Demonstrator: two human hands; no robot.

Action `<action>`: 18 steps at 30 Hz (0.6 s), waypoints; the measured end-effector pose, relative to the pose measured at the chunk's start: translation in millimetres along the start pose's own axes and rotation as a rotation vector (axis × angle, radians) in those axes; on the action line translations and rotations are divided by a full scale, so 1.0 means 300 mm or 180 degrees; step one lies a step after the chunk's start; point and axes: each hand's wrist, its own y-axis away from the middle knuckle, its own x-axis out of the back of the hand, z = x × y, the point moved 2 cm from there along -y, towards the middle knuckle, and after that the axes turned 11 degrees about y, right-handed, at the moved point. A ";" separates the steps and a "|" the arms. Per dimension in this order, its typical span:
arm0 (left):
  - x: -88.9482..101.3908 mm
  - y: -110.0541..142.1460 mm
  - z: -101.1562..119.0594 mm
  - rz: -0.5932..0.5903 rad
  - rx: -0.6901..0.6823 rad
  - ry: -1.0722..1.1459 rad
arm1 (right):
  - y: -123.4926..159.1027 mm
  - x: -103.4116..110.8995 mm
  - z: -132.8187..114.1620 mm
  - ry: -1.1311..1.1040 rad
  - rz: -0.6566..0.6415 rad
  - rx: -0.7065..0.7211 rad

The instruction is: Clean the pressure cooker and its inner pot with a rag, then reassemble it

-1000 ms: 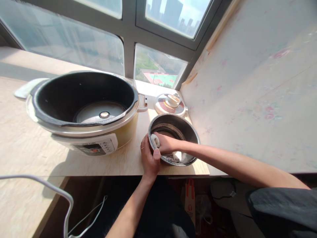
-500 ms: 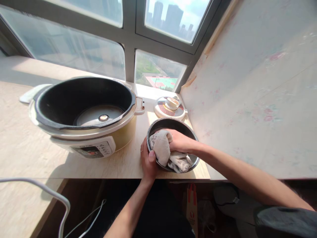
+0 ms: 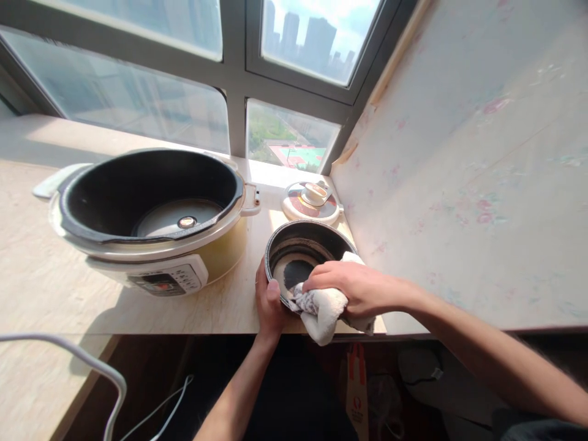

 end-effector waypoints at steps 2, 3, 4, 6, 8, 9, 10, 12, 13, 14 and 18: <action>0.000 -0.007 0.015 -0.0012 0.0010 0.0079 | 0.038 0.005 0.012 0.0402 -0.0103 -0.0083; 0.001 -0.011 0.020 -0.0040 0.0037 0.0119 | 0.051 0.006 0.023 0.0611 -0.0105 -0.0139; 0.004 -0.014 0.025 -0.0085 0.0071 0.0150 | 0.061 0.007 0.040 0.0822 -0.0083 -0.0195; 0.013 -0.020 0.031 -0.0190 0.0147 0.0226 | 0.070 0.006 0.086 0.1219 0.0083 -0.0329; 0.024 -0.024 0.033 -0.0294 0.0214 0.0285 | 0.068 0.004 0.146 0.1498 0.0412 -0.0486; 0.029 -0.027 0.034 -0.0345 0.0241 0.0307 | 0.063 0.004 0.177 0.1585 0.0631 -0.0566; 0.034 -0.029 0.036 -0.0395 0.0263 0.0333 | 0.057 0.003 0.206 0.1654 0.0880 -0.0659; 0.041 -0.034 0.039 -0.0504 0.0307 0.0396 | 0.039 0.003 0.254 0.1760 0.1385 -0.0876; 0.043 -0.036 0.041 -0.0565 0.0332 0.0431 | 0.026 0.003 0.271 0.1798 0.1610 -0.0996; 0.044 -0.038 0.043 -0.0621 0.0358 0.0465 | 0.011 0.002 0.283 0.1817 0.1798 -0.1117; 0.046 -0.042 0.045 -0.0755 0.0410 0.0566 | -0.080 0.000 0.293 0.1679 0.2160 -0.1462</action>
